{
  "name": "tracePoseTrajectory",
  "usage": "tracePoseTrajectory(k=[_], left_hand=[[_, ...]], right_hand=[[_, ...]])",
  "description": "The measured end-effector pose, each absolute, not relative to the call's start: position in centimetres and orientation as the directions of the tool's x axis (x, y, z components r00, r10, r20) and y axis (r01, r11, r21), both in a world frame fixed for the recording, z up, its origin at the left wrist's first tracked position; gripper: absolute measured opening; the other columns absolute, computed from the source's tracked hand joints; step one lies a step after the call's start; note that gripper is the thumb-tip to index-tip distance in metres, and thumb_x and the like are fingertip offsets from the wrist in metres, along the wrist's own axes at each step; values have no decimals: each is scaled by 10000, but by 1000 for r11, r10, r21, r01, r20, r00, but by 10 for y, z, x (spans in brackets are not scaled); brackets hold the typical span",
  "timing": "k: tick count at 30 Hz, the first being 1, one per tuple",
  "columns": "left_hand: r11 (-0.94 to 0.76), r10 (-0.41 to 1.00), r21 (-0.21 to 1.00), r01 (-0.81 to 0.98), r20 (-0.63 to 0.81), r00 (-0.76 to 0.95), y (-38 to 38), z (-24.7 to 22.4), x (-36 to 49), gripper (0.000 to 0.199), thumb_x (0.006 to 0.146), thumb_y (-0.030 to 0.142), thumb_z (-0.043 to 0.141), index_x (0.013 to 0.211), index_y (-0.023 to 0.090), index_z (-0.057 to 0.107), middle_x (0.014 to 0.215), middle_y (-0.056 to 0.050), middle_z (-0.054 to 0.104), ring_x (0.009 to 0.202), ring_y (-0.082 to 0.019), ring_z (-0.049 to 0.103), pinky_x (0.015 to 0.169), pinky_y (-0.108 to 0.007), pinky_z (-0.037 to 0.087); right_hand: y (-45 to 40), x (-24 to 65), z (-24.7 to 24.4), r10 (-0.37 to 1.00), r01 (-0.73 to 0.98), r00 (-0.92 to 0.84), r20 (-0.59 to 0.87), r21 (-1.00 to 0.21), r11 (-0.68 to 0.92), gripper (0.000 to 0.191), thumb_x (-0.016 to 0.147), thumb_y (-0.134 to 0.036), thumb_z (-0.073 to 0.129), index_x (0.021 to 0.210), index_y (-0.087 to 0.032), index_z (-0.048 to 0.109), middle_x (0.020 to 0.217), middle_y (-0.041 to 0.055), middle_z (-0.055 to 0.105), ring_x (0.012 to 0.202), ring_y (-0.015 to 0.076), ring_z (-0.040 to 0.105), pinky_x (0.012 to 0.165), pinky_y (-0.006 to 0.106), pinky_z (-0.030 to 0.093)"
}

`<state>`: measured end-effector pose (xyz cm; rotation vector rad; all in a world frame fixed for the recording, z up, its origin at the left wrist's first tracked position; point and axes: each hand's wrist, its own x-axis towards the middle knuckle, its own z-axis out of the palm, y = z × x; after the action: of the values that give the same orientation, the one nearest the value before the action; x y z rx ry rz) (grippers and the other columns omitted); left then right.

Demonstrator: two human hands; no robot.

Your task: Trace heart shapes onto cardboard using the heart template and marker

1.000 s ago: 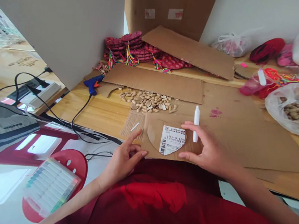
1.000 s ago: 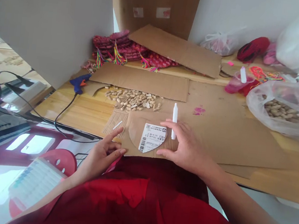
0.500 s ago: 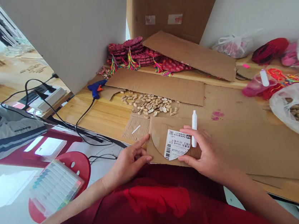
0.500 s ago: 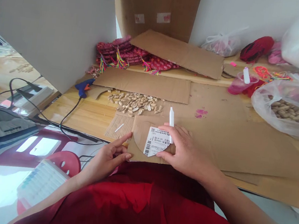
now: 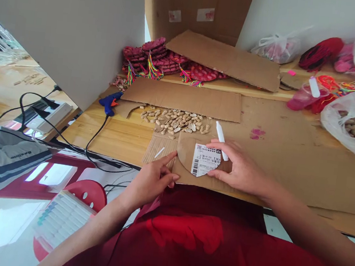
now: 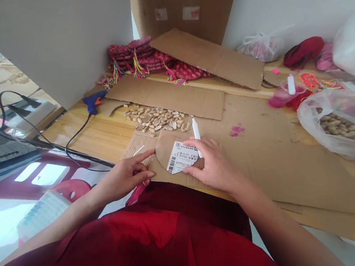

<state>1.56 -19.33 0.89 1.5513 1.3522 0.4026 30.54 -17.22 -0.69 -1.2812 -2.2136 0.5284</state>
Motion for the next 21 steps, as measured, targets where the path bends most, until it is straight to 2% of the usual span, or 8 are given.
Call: tracePoseTrajectory(k=[3, 9, 14, 21], left_hand=[[87, 876, 791, 605, -350, 333, -187, 13, 12, 817, 910, 351, 633, 1650, 147, 355, 677, 46, 728, 688, -168, 680, 738, -283, 485], [-7, 934, 666, 746, -262, 242, -182, 17, 8, 745, 858, 442, 713, 1548, 219, 544, 640, 73, 644, 636, -160, 620, 698, -284, 455], [-33, 945, 657, 753, -225, 238, -181, 12, 13, 782, 869, 541, 715, 1553, 206, 537, 637, 79, 605, 611, -156, 603, 668, -280, 450], [-52, 942, 628, 777, -228, 248, -179, 13, 22, 736, 895, 506, 720, 1551, 223, 541, 643, 75, 619, 620, -156, 616, 662, -280, 446]], right_hand=[[-169, 305, -6, 874, 656, -424, 236, -586, 476, 583, 824, -351, 817, 1355, -302, 582, 1407, 99, 673, 1314, 343, 617, 1079, 573, 506], [-165, 317, 1, 900, 670, -403, 166, -617, 413, 660, 797, -302, 823, 1403, -291, 560, 1497, 100, 626, 1381, 334, 588, 1102, 555, 509], [-163, 324, 4, 902, 649, -410, 137, -651, 394, 625, 821, -311, 788, 1405, -307, 568, 1474, 85, 647, 1366, 322, 603, 1082, 543, 529], [-164, 325, 1, 903, 653, -387, 186, -637, 411, 583, 837, -309, 776, 1385, -300, 576, 1450, 94, 652, 1325, 318, 617, 1061, 543, 540]])
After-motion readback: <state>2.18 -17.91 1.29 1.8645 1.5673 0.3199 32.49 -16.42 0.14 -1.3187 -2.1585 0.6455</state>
